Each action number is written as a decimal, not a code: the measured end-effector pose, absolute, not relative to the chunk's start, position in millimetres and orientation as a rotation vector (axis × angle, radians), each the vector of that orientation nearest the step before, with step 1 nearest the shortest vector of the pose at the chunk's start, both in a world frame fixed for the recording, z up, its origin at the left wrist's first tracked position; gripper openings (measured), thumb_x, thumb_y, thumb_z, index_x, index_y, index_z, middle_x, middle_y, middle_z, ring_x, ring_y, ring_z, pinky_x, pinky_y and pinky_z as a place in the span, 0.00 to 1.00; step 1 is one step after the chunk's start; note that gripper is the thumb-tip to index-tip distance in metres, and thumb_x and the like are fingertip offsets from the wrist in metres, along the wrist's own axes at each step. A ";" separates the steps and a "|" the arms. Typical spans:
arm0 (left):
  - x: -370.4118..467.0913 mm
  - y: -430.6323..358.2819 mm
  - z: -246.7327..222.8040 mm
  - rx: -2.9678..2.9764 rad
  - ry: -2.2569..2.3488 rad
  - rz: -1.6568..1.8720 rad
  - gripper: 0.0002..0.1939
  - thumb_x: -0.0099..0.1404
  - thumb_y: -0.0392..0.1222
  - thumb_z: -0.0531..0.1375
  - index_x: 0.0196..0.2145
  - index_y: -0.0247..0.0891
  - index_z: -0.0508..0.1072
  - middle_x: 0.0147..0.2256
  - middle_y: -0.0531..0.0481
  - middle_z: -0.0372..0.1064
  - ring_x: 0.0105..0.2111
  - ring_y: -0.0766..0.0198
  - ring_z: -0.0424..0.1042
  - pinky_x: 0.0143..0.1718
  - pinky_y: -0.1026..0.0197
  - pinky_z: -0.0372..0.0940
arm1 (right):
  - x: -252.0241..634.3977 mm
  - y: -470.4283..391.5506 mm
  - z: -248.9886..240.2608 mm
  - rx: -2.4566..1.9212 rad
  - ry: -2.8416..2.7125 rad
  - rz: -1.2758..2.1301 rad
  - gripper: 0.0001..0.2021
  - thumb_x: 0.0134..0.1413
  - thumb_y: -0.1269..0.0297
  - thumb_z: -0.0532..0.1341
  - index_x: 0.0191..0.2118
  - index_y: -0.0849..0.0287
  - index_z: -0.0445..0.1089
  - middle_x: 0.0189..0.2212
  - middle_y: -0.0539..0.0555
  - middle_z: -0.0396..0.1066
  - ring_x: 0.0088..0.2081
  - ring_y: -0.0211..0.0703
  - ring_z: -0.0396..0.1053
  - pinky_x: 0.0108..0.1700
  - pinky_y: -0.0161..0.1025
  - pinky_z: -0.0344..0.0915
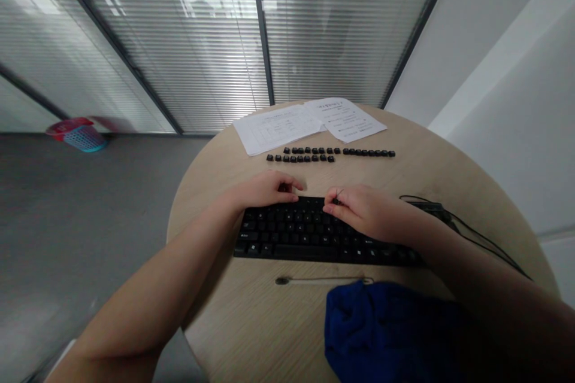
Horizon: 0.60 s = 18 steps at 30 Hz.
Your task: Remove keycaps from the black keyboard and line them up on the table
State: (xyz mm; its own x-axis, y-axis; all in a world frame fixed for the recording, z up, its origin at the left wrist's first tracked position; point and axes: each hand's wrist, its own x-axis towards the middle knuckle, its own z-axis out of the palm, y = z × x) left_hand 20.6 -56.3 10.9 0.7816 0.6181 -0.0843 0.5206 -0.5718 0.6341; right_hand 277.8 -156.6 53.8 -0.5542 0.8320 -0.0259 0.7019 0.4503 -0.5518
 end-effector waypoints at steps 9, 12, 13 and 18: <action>21.5 -56.3 8.3 2.272 0.840 0.217 0.21 0.64 0.49 0.61 0.50 0.36 0.78 0.33 0.49 0.76 0.31 0.63 0.71 0.35 0.60 0.63 | 287.4 -144.2 31.0 -1.414 -2.183 0.783 0.14 0.69 0.54 0.52 0.36 0.56 0.68 0.24 0.50 0.72 0.28 0.42 0.70 0.34 0.38 0.61; 21.6 -55.7 7.1 2.254 0.838 0.212 0.21 0.65 0.50 0.60 0.50 0.35 0.78 0.36 0.47 0.78 0.34 0.61 0.73 0.38 0.59 0.65 | 285.3 -143.5 24.6 -1.443 -2.065 0.747 0.16 0.70 0.54 0.49 0.33 0.55 0.65 0.21 0.49 0.70 0.25 0.41 0.69 0.33 0.39 0.61; 21.3 -55.2 6.7 2.256 0.833 0.210 0.21 0.65 0.50 0.60 0.49 0.35 0.78 0.37 0.47 0.78 0.35 0.60 0.74 0.39 0.58 0.65 | 284.0 -143.7 22.5 -1.454 -2.034 0.728 0.16 0.70 0.55 0.49 0.32 0.55 0.64 0.20 0.48 0.70 0.24 0.41 0.69 0.33 0.39 0.61; 20.9 -55.7 9.3 2.337 0.796 0.200 0.17 0.67 0.47 0.58 0.47 0.38 0.79 0.38 0.47 0.80 0.36 0.60 0.75 0.40 0.58 0.65 | 274.7 -148.8 17.1 -1.523 -1.997 0.540 0.17 0.69 0.58 0.47 0.29 0.55 0.61 0.18 0.49 0.69 0.24 0.42 0.70 0.34 0.40 0.60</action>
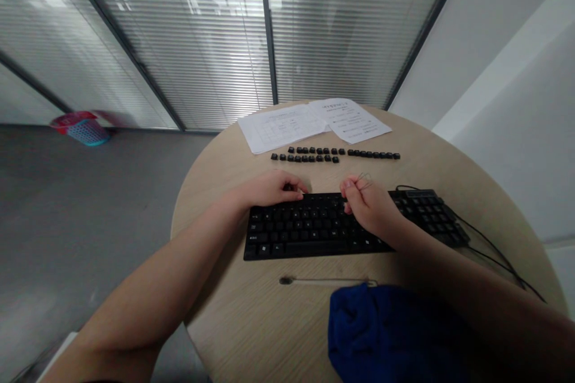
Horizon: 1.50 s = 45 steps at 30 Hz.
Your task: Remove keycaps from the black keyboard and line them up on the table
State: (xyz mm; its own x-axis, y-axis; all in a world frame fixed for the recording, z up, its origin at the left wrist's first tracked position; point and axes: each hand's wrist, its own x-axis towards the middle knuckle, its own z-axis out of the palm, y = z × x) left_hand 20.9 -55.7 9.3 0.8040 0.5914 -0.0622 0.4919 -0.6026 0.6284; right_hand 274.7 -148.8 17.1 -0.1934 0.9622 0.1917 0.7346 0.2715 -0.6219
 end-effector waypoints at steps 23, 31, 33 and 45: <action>54.1 -93.0 12.1 2.717 0.660 0.155 0.41 0.59 0.66 0.65 0.61 0.33 0.69 0.52 0.36 0.71 0.53 0.44 0.69 0.57 0.47 0.60 | 279.2 -147.1 23.2 -1.532 -1.601 0.665 0.20 0.68 0.46 0.49 0.30 0.54 0.61 0.18 0.49 0.67 0.20 0.41 0.71 0.24 0.36 0.65; 51.3 -89.9 12.5 2.694 0.551 0.154 0.40 0.57 0.65 0.66 0.59 0.35 0.72 0.52 0.36 0.72 0.52 0.44 0.70 0.57 0.45 0.61 | 287.3 -151.5 58.1 -1.357 -1.453 0.701 0.22 0.66 0.42 0.52 0.28 0.54 0.60 0.17 0.46 0.62 0.18 0.38 0.69 0.21 0.34 0.64; 50.2 -91.1 13.6 2.651 0.525 0.163 0.40 0.57 0.64 0.67 0.59 0.35 0.72 0.54 0.36 0.71 0.54 0.44 0.69 0.59 0.44 0.60 | 286.6 -153.7 56.8 -1.287 -1.501 0.739 0.23 0.66 0.41 0.52 0.27 0.54 0.60 0.17 0.46 0.63 0.18 0.38 0.69 0.22 0.35 0.65; 49.3 -97.2 28.8 1.845 0.576 0.473 0.18 0.66 0.50 0.61 0.47 0.36 0.77 0.39 0.46 0.77 0.36 0.61 0.73 0.42 0.54 0.69 | 276.7 -156.6 41.1 -0.970 -1.647 0.944 0.24 0.66 0.39 0.51 0.33 0.56 0.66 0.22 0.48 0.69 0.24 0.39 0.72 0.30 0.38 0.70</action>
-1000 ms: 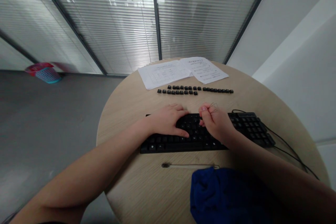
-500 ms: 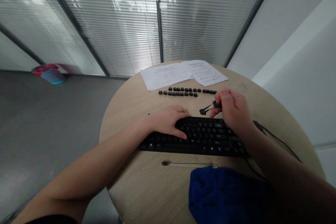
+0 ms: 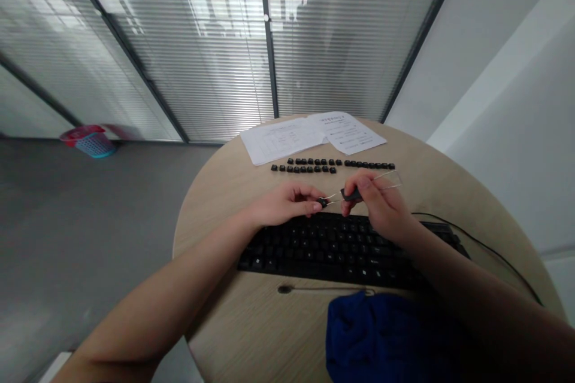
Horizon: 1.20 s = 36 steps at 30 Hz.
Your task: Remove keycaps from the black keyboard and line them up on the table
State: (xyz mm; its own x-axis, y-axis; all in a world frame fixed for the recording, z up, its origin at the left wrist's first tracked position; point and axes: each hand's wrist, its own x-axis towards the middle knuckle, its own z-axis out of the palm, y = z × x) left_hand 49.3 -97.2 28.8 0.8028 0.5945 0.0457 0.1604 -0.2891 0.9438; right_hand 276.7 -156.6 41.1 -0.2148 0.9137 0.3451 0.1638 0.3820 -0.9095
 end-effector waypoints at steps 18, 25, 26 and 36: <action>46.3 -84.0 16.4 1.574 0.713 0.714 0.13 0.59 0.46 0.67 0.38 0.35 0.77 0.31 0.52 0.71 0.27 0.69 0.66 0.30 0.63 0.65 | 274.0 -174.1 54.8 -0.737 -1.970 0.185 0.14 0.71 0.66 0.48 0.35 0.55 0.68 0.42 0.56 0.72 0.47 0.47 0.70 0.52 0.49 0.65; 47.9 -90.4 23.0 1.640 0.548 0.561 0.11 0.60 0.43 0.66 0.39 0.36 0.78 0.27 0.55 0.68 0.26 0.69 0.65 0.30 0.63 0.64 | 276.2 -158.6 46.6 -0.925 -2.371 0.217 0.18 0.68 0.71 0.52 0.58 0.57 0.69 0.48 0.58 0.77 0.47 0.47 0.74 0.48 0.45 0.69; 48.1 -90.9 23.5 1.656 0.530 0.527 0.10 0.60 0.43 0.66 0.38 0.36 0.78 0.27 0.54 0.69 0.25 0.70 0.64 0.29 0.63 0.63 | 276.4 -156.1 43.7 -0.954 -2.420 0.234 0.18 0.68 0.69 0.53 0.59 0.57 0.68 0.49 0.58 0.77 0.47 0.48 0.74 0.48 0.45 0.69; 48.6 -89.8 20.1 1.852 0.548 0.439 0.16 0.65 0.50 0.62 0.45 0.37 0.79 0.31 0.52 0.72 0.28 0.67 0.66 0.31 0.62 0.61 | 285.0 -143.3 37.6 -1.151 -2.428 0.296 0.10 0.65 0.64 0.60 0.48 0.57 0.75 0.40 0.56 0.76 0.41 0.46 0.72 0.44 0.42 0.66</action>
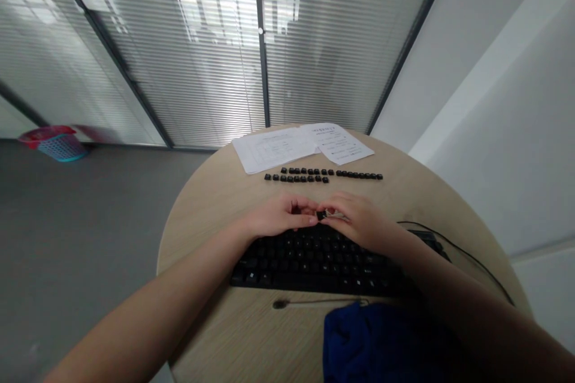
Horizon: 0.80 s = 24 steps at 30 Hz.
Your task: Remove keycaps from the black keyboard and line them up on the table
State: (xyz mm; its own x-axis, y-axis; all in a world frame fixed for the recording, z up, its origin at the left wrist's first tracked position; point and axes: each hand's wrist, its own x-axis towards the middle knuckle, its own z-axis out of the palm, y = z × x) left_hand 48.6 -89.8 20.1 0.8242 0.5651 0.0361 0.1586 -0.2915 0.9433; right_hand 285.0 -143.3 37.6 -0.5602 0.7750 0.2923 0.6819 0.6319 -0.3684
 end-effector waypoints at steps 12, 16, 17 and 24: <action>31.2 -61.0 13.2 2.359 0.992 0.492 0.17 0.68 0.46 0.57 0.47 0.36 0.81 0.32 0.47 0.77 0.31 0.59 0.72 0.36 0.56 0.63 | 339.8 -14.4 -2.0 -1.827 -2.236 0.403 0.10 0.56 0.67 0.65 0.44 0.59 0.79 0.34 0.55 0.79 0.36 0.45 0.73 0.39 0.39 0.64; 29.3 -63.2 19.3 2.341 1.013 0.546 0.17 0.69 0.47 0.57 0.47 0.37 0.80 0.27 0.51 0.74 0.27 0.61 0.70 0.32 0.58 0.61 | 332.1 -7.2 -5.1 -1.833 -2.249 0.404 0.11 0.57 0.66 0.65 0.45 0.60 0.78 0.34 0.55 0.78 0.36 0.44 0.72 0.38 0.38 0.63; 29.0 -63.3 20.2 2.341 1.018 0.560 0.16 0.69 0.47 0.58 0.46 0.38 0.80 0.26 0.51 0.73 0.27 0.62 0.70 0.32 0.59 0.61 | 330.7 -6.7 -4.4 -1.829 -2.253 0.407 0.11 0.57 0.66 0.65 0.46 0.60 0.78 0.34 0.55 0.78 0.35 0.44 0.72 0.38 0.38 0.63; 28.5 -59.5 17.2 2.306 0.975 0.631 0.13 0.68 0.46 0.58 0.41 0.39 0.81 0.27 0.52 0.75 0.27 0.64 0.70 0.32 0.61 0.60 | 329.2 -7.9 -0.5 -1.777 -2.268 0.447 0.14 0.56 0.66 0.64 0.47 0.65 0.78 0.33 0.56 0.77 0.33 0.41 0.69 0.37 0.39 0.62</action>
State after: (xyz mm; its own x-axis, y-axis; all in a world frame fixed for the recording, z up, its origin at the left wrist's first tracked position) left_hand 28.5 -59.5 17.2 0.6264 0.7527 0.2026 0.4935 -0.5841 0.6444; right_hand 329.2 -7.9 -0.5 -0.2408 0.9705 -0.0102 0.9019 0.2199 -0.3719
